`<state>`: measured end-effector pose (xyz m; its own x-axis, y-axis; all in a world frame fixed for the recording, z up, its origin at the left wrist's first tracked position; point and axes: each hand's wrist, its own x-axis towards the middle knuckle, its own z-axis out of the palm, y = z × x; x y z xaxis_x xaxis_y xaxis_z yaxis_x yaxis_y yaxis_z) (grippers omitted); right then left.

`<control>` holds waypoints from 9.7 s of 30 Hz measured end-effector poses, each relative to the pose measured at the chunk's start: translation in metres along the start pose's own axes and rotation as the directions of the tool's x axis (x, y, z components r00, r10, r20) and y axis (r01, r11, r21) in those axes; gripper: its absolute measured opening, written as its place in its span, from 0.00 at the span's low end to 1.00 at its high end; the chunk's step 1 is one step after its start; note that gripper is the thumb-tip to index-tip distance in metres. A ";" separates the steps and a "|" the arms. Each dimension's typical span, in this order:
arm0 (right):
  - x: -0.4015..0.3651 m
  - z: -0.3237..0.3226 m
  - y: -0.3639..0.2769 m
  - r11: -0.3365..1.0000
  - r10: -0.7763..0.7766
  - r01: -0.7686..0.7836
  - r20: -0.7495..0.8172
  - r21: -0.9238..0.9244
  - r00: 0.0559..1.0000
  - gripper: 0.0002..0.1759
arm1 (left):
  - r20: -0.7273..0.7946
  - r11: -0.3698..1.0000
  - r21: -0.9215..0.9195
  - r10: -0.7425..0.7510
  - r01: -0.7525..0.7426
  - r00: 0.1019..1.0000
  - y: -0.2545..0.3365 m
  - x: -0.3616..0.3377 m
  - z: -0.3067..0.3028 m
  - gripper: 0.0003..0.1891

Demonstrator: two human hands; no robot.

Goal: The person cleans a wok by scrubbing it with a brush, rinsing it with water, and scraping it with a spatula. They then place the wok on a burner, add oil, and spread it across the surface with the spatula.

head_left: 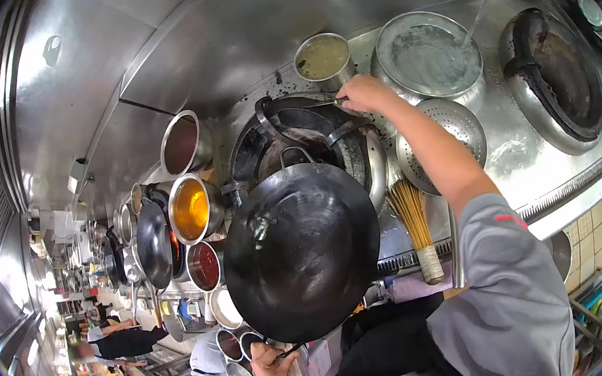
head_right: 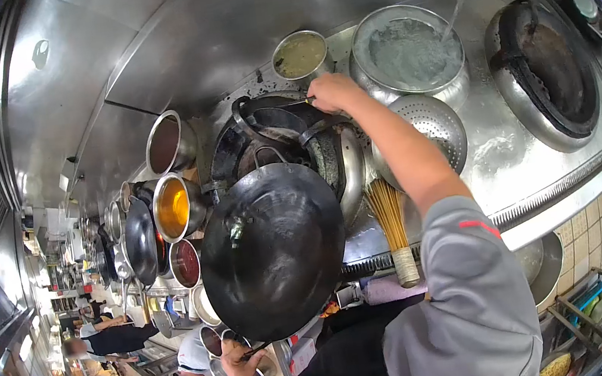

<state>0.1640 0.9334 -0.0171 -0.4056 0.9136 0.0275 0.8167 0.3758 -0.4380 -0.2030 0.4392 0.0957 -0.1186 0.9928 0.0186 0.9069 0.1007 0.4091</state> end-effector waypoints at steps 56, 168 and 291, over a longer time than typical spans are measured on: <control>-0.079 0.009 0.012 0.989 0.102 -0.107 0.054 0.100 0.993 0.17 | -0.099 0.999 -0.048 0.009 -0.013 0.995 -0.020 -0.014 0.014 0.21; 0.023 0.191 -0.473 0.349 -0.290 0.526 0.445 -0.775 0.848 0.11 | 0.112 0.738 -0.613 0.437 -0.284 0.893 -0.008 0.080 0.161 0.40; 0.147 0.222 -0.394 0.396 -0.538 0.704 0.472 -0.589 0.698 0.09 | 0.294 -0.325 -0.824 -0.945 0.464 -0.141 -0.081 -0.408 0.327 0.18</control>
<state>-0.3085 0.8848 -0.0401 -0.9164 0.3627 -0.1693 0.2803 0.8835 0.3754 -0.0963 0.0469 -0.2434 -0.7218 -0.2163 -0.6574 -0.6833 0.3739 0.6272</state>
